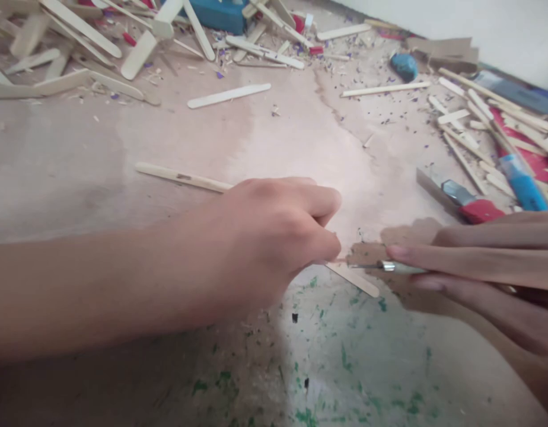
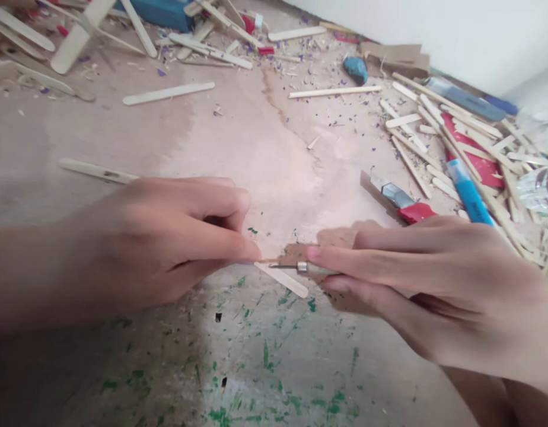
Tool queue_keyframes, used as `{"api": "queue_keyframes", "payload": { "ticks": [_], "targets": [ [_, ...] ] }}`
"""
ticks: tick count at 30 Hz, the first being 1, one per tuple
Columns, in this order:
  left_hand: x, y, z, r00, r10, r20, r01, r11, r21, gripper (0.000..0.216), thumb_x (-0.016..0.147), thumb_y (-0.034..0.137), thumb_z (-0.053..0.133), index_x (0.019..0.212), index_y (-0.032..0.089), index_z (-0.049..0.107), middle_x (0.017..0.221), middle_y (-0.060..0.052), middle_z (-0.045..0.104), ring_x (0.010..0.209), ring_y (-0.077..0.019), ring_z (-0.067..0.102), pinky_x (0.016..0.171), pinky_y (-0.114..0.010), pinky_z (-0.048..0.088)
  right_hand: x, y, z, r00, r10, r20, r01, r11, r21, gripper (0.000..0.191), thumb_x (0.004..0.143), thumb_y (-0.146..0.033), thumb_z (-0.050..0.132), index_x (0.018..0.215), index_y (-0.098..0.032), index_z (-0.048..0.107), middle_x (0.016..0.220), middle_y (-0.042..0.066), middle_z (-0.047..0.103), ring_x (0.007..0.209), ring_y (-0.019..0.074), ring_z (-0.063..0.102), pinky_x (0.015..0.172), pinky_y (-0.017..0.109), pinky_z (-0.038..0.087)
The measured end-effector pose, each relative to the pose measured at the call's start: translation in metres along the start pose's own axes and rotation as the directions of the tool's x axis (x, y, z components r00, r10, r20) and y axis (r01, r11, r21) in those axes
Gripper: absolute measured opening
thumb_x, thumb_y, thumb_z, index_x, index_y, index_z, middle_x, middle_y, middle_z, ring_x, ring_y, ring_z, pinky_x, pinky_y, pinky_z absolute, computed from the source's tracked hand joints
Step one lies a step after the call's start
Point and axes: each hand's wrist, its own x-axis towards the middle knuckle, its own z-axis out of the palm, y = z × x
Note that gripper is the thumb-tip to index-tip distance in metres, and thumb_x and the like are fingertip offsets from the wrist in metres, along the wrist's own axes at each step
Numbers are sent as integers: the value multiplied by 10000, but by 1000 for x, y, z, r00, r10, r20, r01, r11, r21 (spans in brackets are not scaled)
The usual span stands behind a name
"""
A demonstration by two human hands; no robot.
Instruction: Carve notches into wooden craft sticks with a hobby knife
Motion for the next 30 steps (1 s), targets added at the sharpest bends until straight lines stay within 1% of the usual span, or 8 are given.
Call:
{"api": "queue_keyframes", "payload": {
  "ticks": [3,6,10,16,19,22,25,30],
  "targets": [
    [-1,0,0,1000,7,-9,-7,1000,3,405,1075,32,544,798,175,804,798,-8,533,701,-139,488,589,-330,362,2,-6,3,995,-31,98,16,990,143,556,1198,-286,575,1702,-515,526,1232,-31,882,931,135,861,593,269,636],
    [-1,-1,0,1000,19,-14,-19,1000,4,400,1077,34,540,814,167,811,802,-11,532,704,-143,485,590,-331,360,-1,-10,7,999,-15,49,14,1000,25,467,1188,-361,581,1634,-495,622,1126,-17,887,892,165,860,588,285,650],
    [-1,-1,1,1000,10,-2,-10,1000,0,384,1060,32,560,803,170,809,809,-18,563,713,-147,512,590,-326,361,-24,-10,13,994,42,-101,-58,986,-156,346,1072,-567,737,1410,-523,792,973,-5,865,881,217,857,634,317,691],
    [-2,-3,2,1000,16,-13,-16,1000,6,381,1067,34,547,853,179,826,820,-16,569,715,-147,512,588,-327,362,-38,-9,15,990,57,-128,-80,980,-184,342,1033,-631,752,1348,-516,821,928,8,846,873,231,842,645,337,690],
    [-2,-2,1,1000,12,-6,-12,1000,16,374,1077,58,558,848,189,824,825,-17,577,720,-147,526,597,-321,378,-22,-10,11,997,28,-71,-37,990,-135,386,1083,-586,704,1461,-536,756,956,-7,861,831,212,836,592,327,659],
    [-1,-1,0,1000,-2,11,2,1000,28,362,1072,65,583,831,194,821,816,-14,580,709,-142,531,590,-313,379,-6,-10,5,998,-21,57,22,999,-27,478,1175,-441,596,1642,-540,597,1048,-35,884,762,165,821,538,313,608],
    [1,-1,0,1000,-1,10,0,999,33,362,1063,61,593,812,191,818,808,-11,583,695,-140,526,575,-315,370,1,-9,2,998,2,69,2,998,-65,492,1212,-313,516,1663,-494,592,1102,-47,893,740,131,821,557,298,609],
    [1,-1,0,1000,9,-3,-8,1000,23,394,1047,26,566,769,178,801,799,-13,582,703,-142,533,581,-324,376,0,-9,3,998,8,65,-7,1000,-14,505,1201,-299,520,1653,-513,592,1062,-49,888,729,146,819,553,311,619]
  ]
}}
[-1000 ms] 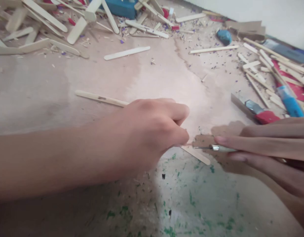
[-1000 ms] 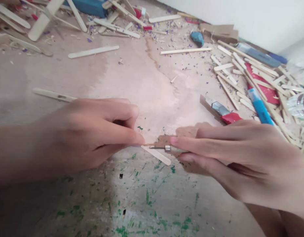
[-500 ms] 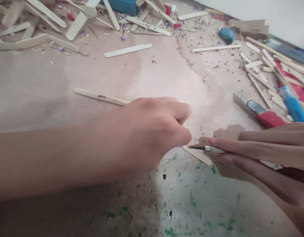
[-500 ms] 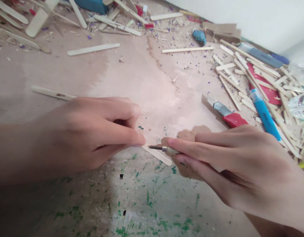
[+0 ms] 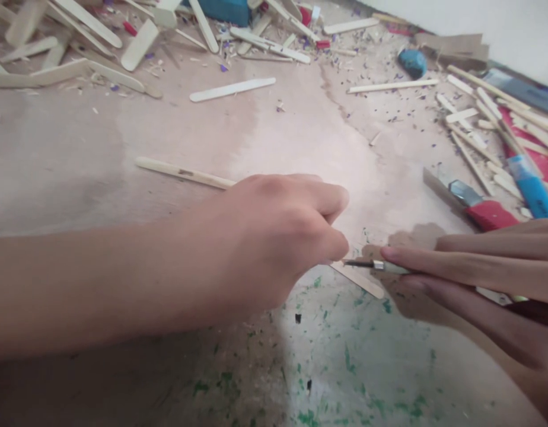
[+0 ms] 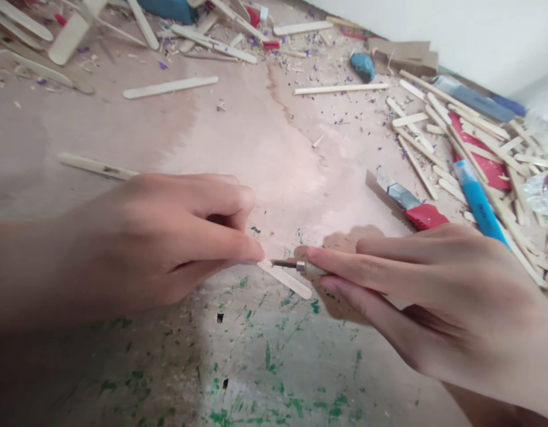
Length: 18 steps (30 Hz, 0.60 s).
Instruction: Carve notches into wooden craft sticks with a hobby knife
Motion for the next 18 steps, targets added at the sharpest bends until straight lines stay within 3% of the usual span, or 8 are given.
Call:
{"api": "queue_keyframes", "payload": {
  "ticks": [5,9,13,18],
  "targets": [
    [-3,-1,2,1000,13,-12,-13,1000,-6,404,1072,45,529,824,178,819,815,-16,579,700,-146,520,575,-328,364,-22,0,5,989,68,-131,-95,972,-217,306,1059,-534,742,1357,-560,806,929,-28,853,822,225,839,608,351,665],
    [-3,-2,4,1000,15,-27,-15,1000,-1,429,1085,64,511,796,186,805,816,-18,588,703,-142,526,586,-316,363,-35,0,9,988,75,-137,-108,962,-252,251,1011,-563,783,1253,-558,846,883,-20,835,854,251,840,620,364,680],
    [-3,-2,2,1000,15,-15,-15,1000,-3,416,1081,70,524,805,188,811,807,-21,585,692,-143,515,578,-316,357,-24,-3,6,993,69,-95,-89,970,-226,351,1025,-501,772,1361,-595,801,902,-41,850,812,254,840,594,365,681],
    [-1,0,0,1000,9,2,-9,1000,-2,421,1080,56,525,812,196,818,797,-19,577,697,-143,526,582,-323,367,-10,-15,-2,998,27,55,-24,998,-61,711,1074,-253,676,1705,-543,524,1032,-70,882,692,200,815,541,330,671]
  ]
}}
